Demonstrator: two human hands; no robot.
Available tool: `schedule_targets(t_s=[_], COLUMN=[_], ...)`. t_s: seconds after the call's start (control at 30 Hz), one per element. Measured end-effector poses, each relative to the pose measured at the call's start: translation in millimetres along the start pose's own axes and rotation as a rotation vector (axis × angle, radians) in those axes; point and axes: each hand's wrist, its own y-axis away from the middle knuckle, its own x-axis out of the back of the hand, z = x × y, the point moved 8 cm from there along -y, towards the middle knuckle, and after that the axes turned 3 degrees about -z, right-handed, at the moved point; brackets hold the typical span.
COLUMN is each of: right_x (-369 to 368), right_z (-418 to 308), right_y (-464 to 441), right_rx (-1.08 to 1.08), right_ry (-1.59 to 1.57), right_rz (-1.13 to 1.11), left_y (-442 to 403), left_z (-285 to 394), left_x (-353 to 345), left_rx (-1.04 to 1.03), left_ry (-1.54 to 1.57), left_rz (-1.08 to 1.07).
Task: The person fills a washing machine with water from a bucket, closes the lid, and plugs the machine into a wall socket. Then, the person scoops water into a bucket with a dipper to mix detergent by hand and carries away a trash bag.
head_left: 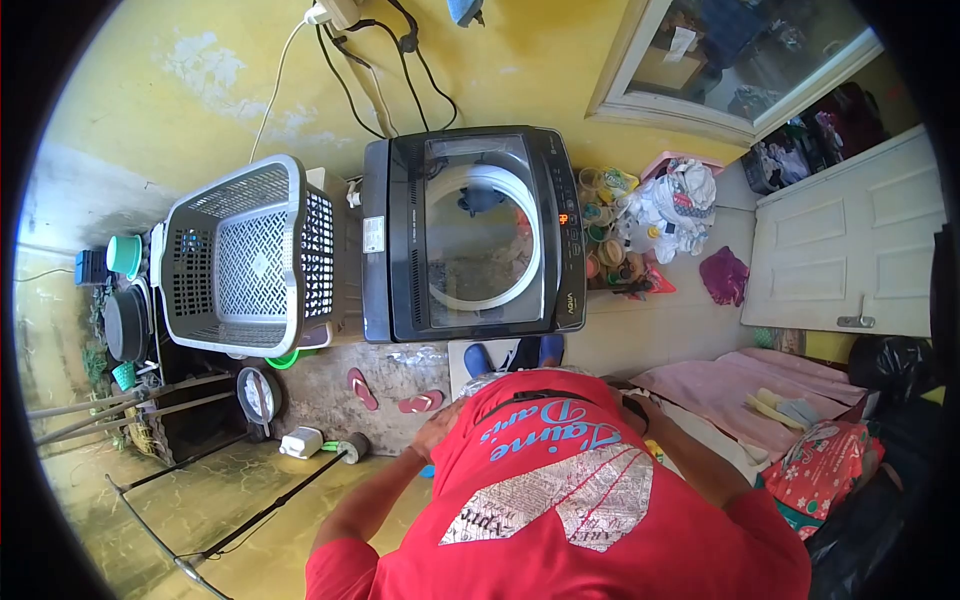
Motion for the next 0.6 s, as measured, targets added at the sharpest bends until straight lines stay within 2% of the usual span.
schedule_targets(t_s=[0.03,0.1,0.13,0.2,0.23,0.3,0.33,0.4,0.43,0.5,0.6], right_x=[2,2,3,9,-3,-27,-25,-24,-27,-28,-24], right_z=[-22,-81,-111,-99,-61,-28,-23,-16,-13,-11,-2], right_y=[8,28,38,34,25,12,10,10,13,17,14], right_rx=[-0.069,0.008,0.154,-0.001,-0.305,-0.506,-0.401,-0.384,-0.471,-0.542,-0.475], right_ry=[-0.035,0.104,0.278,-0.117,-0.685,-1.153,-1.052,-1.055,-1.16,-1.16,-0.987], right_rz=[-0.018,0.041,0.117,0.207,0.205,0.132,0.079,0.073,0.118,0.174,0.18], left_y=[0,1,1,2,3,5,6,5,5,6,6], left_z=[0,1,4,4,3,-3,-7,-8,-4,-2,-7], left_x=[0,1,2,4,4,1,-3,-4,-1,-1,-5], left_rx=[0.01,0.014,0.006,0.002,0.005,0.01,0.01,0.01,0.011,0.014,0.012], left_ry=[0.003,-0.023,-0.052,-0.067,-0.054,-0.051,-0.061,-0.071,-0.072,-0.077,-0.106], left_rz=[-0.004,0.011,0.03,0.051,0.053,0.055,0.055,0.053,0.05,0.047,0.052])
